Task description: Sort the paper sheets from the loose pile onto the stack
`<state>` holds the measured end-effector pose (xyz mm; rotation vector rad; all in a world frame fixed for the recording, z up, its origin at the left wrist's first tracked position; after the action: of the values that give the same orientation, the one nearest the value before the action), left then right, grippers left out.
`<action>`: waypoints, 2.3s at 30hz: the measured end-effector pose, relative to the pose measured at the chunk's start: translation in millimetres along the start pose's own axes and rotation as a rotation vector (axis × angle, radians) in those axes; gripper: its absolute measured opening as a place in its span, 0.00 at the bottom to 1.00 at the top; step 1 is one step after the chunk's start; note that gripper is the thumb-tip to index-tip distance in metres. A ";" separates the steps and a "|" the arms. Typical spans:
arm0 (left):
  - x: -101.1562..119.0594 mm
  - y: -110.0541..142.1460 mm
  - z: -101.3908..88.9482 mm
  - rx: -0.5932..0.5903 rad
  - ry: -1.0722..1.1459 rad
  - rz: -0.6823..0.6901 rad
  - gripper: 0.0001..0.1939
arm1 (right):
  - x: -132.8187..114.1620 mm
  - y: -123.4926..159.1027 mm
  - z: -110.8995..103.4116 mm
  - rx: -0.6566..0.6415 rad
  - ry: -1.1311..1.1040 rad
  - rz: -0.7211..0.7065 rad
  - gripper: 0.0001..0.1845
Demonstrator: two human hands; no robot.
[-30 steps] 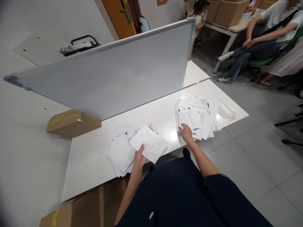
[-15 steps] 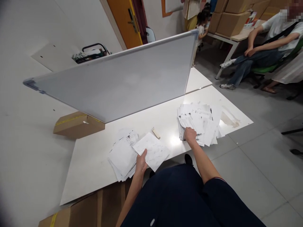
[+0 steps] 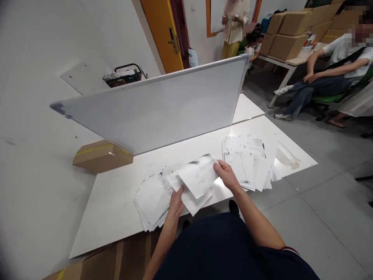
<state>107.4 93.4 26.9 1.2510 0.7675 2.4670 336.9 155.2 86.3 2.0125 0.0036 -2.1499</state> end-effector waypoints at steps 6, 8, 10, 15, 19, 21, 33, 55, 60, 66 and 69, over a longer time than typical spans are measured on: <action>5.6 -0.9 6.4 -0.054 0.055 0.035 0.23 | 51.8 6.4 12.8 0.042 0.439 0.161 0.17; 6.1 -0.4 5.1 -0.044 0.055 0.041 0.22 | 55.8 11.6 12.5 0.069 0.494 0.166 0.17; 6.1 -0.3 5.9 -0.060 0.065 0.055 0.21 | 53.6 16.3 12.9 0.091 0.517 0.159 0.17; 1.7 -2.1 8.2 -0.120 0.053 0.078 0.21 | 43.9 22.7 23.1 0.088 0.553 0.131 0.16; 0.9 -2.6 5.9 -0.141 0.022 0.110 0.21 | 44.9 24.1 31.1 0.057 0.583 0.110 0.16; 0.8 -2.9 3.6 -0.147 0.010 0.111 0.22 | 46.3 24.2 32.2 0.032 0.592 0.099 0.16; 5.6 -1.0 7.7 -0.132 -0.006 0.104 0.21 | 55.1 30.2 40.5 -0.069 0.563 0.056 0.15; 22.1 -1.2 4.9 -0.268 -0.689 0.349 0.15 | 69.2 0.0 49.5 -0.372 0.237 0.055 0.18; -17.2 -25.1 -14.6 -0.268 -0.726 0.253 0.16 | 124.8 3.8 46.0 -0.321 0.198 0.171 0.18; -27.0 -36.7 -28.4 -0.214 -0.637 0.237 0.14 | 139.4 2.3 44.6 -0.302 0.213 0.173 0.18; -24.5 -39.0 -32.9 -0.166 -0.582 0.217 0.14 | 133.7 2.0 45.6 -0.329 0.197 0.176 0.18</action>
<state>95.4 103.3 -27.5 1.9281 0.2787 2.0711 284.7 128.2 -42.2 1.9408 0.1884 -1.7113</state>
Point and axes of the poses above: each hand's wrist, its own y-axis away from the middle knuckle, its own z-axis out of the palm, x = y × z, the point moved 7 cm from there along -y, towards the middle knuckle, and after that the axes turned 9 degrees about -x, right-handed, at the moved point
